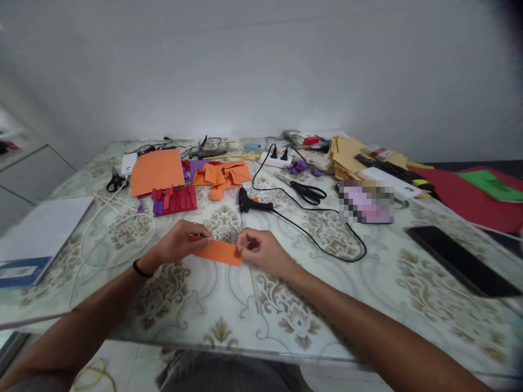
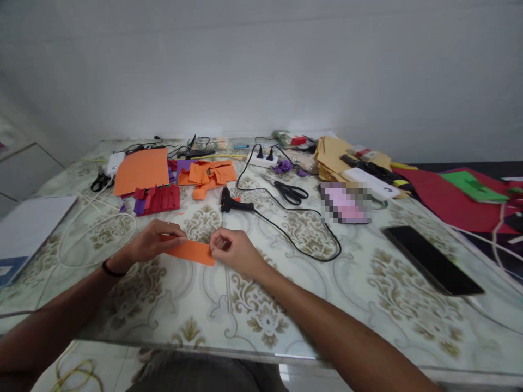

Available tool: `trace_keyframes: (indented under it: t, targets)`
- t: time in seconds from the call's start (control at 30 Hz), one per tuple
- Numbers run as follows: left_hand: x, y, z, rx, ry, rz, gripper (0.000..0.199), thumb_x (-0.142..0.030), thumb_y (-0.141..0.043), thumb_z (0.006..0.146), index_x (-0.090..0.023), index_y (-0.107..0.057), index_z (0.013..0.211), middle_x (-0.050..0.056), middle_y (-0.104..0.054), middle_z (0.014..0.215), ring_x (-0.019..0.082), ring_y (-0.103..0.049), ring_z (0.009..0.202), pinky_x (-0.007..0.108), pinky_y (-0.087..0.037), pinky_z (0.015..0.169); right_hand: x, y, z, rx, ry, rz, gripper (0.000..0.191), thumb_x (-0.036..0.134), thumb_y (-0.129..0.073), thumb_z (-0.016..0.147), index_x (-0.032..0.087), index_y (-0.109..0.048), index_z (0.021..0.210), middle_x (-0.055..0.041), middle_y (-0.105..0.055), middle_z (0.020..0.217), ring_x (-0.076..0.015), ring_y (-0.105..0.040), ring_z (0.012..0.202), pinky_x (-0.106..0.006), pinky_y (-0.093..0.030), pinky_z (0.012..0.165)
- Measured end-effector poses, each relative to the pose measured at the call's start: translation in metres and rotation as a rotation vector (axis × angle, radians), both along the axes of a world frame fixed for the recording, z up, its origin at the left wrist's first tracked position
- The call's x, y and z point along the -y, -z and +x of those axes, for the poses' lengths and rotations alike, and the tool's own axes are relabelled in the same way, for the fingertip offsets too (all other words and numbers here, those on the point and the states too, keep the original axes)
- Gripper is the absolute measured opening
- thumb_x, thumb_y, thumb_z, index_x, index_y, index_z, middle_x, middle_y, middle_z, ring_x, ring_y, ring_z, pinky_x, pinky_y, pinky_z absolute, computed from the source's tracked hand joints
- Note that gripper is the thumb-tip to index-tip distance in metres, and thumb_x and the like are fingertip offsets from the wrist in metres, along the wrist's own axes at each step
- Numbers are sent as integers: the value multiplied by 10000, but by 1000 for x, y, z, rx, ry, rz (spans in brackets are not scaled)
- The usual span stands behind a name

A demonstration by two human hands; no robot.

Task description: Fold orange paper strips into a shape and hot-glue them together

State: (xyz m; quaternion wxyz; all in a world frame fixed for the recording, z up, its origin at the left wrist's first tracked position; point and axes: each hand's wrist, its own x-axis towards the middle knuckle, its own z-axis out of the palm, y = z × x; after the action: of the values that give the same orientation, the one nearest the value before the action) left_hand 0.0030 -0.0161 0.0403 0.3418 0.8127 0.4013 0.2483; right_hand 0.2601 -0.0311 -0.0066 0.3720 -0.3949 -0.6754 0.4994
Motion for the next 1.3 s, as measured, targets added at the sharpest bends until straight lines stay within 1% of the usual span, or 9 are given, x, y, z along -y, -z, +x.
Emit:
trace_keyframes:
  t: [0.17, 0.23, 0.3, 0.4, 0.53, 0.7, 0.87, 0.97, 1.3]
  targets:
    - [-12, -8, -19, -28, -82, 11, 250, -332, -652, 931, -127, -763, 838, 70, -783, 811, 166, -692, 747, 232, -507, 694, -13, 5, 8, -17, 49, 29, 10, 180, -592, 755, 183, -592, 765, 7, -627, 705, -136, -561, 638, -256, -452, 630]
    - [-8, -4, -13, -24, -85, -13, 244, -331, -650, 931, -132, -768, 851, 67, -786, 817, 169, -699, 756, 230, -507, 692, -12, 4, 9, -26, 88, 58, 17, 208, -574, 806, 191, -579, 806, -5, -635, 764, -149, -587, 686, -269, -471, 663]
    - [0, 4, -2, -43, -27, -51, 239, -306, -631, 936, -136, -774, 848, 62, -786, 812, 168, -697, 754, 225, -501, 682, -8, 0, 8, -9, 111, 131, 49, 237, -580, 858, 193, -599, 869, -25, -654, 836, -171, -617, 779, -291, -488, 740]
    - [12, 18, 14, -80, 23, -84, 232, -263, -607, 936, -145, -788, 851, 45, -781, 780, 150, -667, 699, 210, -469, 624, 2, -5, 3, 65, 49, 195, 81, 258, -617, 884, 192, -637, 927, -36, -680, 851, -180, -625, 790, -298, -490, 758]
    - [18, 27, 22, -77, -2, -99, 238, -273, -600, 944, -148, -797, 900, 41, -790, 805, 161, -681, 742, 222, -495, 684, 10, -6, -4, 144, -29, 118, 75, 263, -639, 886, 193, -665, 887, -10, -669, 752, -157, -591, 679, -258, -462, 633]
    - [16, 31, 23, -55, -37, -77, 227, -280, -606, 936, -151, -779, 866, 34, -767, 762, 149, -660, 700, 229, -489, 663, 8, -1, -6, 152, -64, 131, 72, 205, -622, 883, 189, -668, 830, 1, -695, 740, -148, -618, 687, -250, -469, 666]
    - [16, 35, 27, 49, -13, -61, 130, -195, -617, 880, -162, -743, 876, 31, -715, 812, 126, -625, 708, 209, -475, 640, 8, 3, -8, 172, -72, 158, 68, 172, -623, 867, 189, -678, 830, -2, -711, 765, -146, -632, 701, -241, -471, 672]
    - [17, 36, 29, 29, -11, -45, 95, -164, -619, 857, -165, -707, 822, 16, -662, 791, 110, -577, 682, 203, -446, 622, 10, 6, -12, 176, -68, 174, 73, 151, -627, 850, 192, -675, 813, 1, -709, 755, -146, -633, 695, -239, -465, 671]
    - [19, 35, 30, -52, 2, -96, 79, -116, -604, 786, -169, -662, 793, -13, -618, 765, 108, -530, 650, 215, -425, 614, 10, 11, -13, 132, -100, 203, 126, 88, -605, 763, 204, -656, 765, 16, -661, 740, -138, -583, 675, -238, -444, 667]
